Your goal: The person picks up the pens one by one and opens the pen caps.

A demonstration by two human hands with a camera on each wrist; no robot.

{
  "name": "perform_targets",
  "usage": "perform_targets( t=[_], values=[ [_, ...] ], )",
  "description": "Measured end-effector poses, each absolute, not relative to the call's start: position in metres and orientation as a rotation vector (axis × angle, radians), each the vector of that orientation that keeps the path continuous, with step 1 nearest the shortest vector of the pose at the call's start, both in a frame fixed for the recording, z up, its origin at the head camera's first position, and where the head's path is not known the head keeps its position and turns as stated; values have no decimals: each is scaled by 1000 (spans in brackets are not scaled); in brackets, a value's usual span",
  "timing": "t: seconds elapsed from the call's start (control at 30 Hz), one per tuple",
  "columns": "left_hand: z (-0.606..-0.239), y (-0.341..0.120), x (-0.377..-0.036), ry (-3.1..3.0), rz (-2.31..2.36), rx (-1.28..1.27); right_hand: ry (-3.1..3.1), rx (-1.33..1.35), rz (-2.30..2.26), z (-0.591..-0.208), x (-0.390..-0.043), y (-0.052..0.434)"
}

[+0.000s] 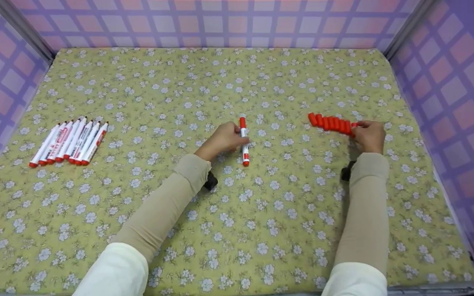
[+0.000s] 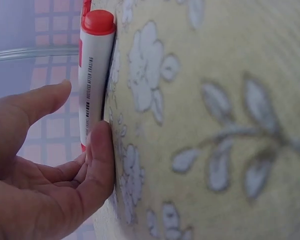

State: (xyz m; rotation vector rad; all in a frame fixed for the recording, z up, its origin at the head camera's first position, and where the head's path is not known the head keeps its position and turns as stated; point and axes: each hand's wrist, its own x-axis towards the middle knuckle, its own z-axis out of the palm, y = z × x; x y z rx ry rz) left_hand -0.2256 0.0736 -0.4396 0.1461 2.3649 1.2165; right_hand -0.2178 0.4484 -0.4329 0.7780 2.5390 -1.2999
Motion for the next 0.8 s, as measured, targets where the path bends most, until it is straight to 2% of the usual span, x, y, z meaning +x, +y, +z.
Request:
perform_targets(
  t=[0.2,0.8],
  values=[
    [-439,78,-225,2369,1184,127,2597,697,-1256,-435,-214,451],
    [-440,87,-226,2548,1051,201,2582,706,-1185,-428,-217,446]
  ],
)
